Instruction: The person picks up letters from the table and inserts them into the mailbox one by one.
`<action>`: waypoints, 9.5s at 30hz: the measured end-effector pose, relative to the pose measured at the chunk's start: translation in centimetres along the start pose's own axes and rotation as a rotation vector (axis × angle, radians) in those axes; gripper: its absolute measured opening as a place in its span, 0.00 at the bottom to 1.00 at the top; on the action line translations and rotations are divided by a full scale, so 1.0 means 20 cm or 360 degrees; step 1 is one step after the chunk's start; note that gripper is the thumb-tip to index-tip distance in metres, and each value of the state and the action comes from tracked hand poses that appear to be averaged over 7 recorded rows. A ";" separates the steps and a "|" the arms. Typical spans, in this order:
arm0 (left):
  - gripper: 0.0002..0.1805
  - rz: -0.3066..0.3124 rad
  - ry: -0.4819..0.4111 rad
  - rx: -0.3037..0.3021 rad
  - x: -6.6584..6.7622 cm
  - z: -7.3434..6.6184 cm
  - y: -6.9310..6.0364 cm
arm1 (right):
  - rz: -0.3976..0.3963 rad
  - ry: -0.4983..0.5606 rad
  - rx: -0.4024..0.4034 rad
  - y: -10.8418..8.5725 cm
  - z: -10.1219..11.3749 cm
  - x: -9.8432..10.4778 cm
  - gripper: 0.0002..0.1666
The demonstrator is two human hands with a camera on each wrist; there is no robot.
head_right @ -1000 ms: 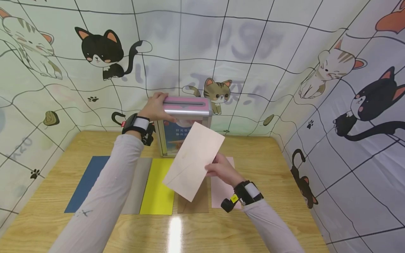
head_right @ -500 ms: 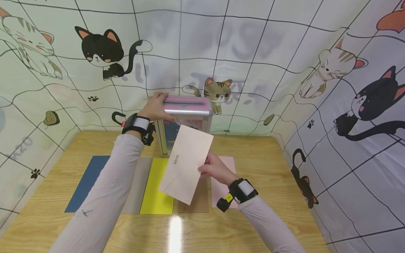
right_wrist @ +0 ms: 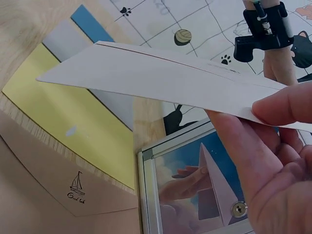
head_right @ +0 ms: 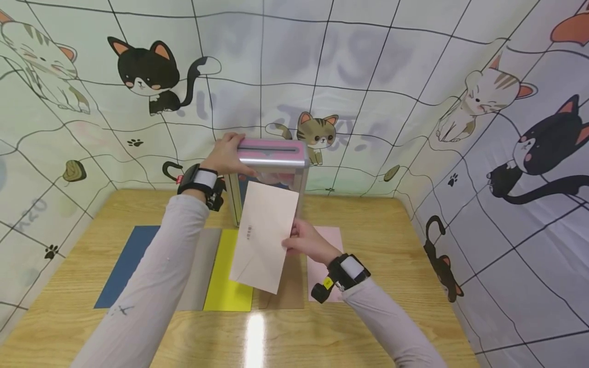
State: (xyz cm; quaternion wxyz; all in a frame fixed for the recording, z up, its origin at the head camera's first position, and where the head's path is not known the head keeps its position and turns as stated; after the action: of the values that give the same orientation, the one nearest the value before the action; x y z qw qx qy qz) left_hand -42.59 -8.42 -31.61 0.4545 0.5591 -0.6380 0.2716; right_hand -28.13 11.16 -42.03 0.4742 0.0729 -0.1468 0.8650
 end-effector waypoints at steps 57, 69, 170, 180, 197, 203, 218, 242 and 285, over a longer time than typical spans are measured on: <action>0.62 0.0011 -0.0016 0.0005 -0.01 0.01 0.01 | -0.0290 -0.0352 0.0278 0.13 0.13 0.25 0.06; 0.62 0.0002 0.0002 -0.0002 0.01 0.00 0.01 | -0.0353 -0.0350 0.0317 0.14 0.13 0.28 0.06; 0.63 0.0017 -0.0004 0.0014 -0.01 0.01 0.02 | -0.0897 -0.0054 0.0787 0.20 1.01 0.75 0.13; 0.62 0.0033 -0.0014 0.0013 0.00 0.01 0.02 | -0.0971 -0.0083 0.0835 0.26 1.05 0.76 0.13; 0.62 0.0047 -0.0003 0.0011 -0.01 0.01 0.01 | -0.0959 -0.0037 0.0805 0.31 1.01 0.76 0.13; 0.62 0.0030 0.0008 0.0014 -0.01 0.01 0.02 | -0.0947 -0.0084 0.0740 0.33 0.97 0.77 0.12; 0.62 0.0030 0.0012 0.0025 0.00 0.02 0.01 | -0.0974 -0.0192 0.0537 0.38 0.88 0.78 0.11; 0.63 0.0053 0.0042 0.0042 0.00 0.00 0.02 | -0.0892 -0.0390 0.0454 0.45 0.78 0.70 0.12; 0.62 0.0022 0.0041 0.0045 -0.01 0.02 0.01 | -0.0870 -0.0768 0.0416 0.52 0.71 0.62 0.10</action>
State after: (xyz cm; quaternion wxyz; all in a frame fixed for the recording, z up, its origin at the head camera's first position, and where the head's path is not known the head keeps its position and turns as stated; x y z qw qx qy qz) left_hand -42.96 -8.64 -31.87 0.4528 0.5575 -0.6321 0.2908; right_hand -43.76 11.20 -27.12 0.6259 0.3706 -0.1177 0.6760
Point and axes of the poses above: each hand's wrist, its own y-axis towards the middle knuckle, its own x-axis out of the back of the hand, z = x × y, the point moved 7 cm from there along y, towards the middle knuckle, and after that the axes turned 1 degree about -x, right-handed, at the moved point
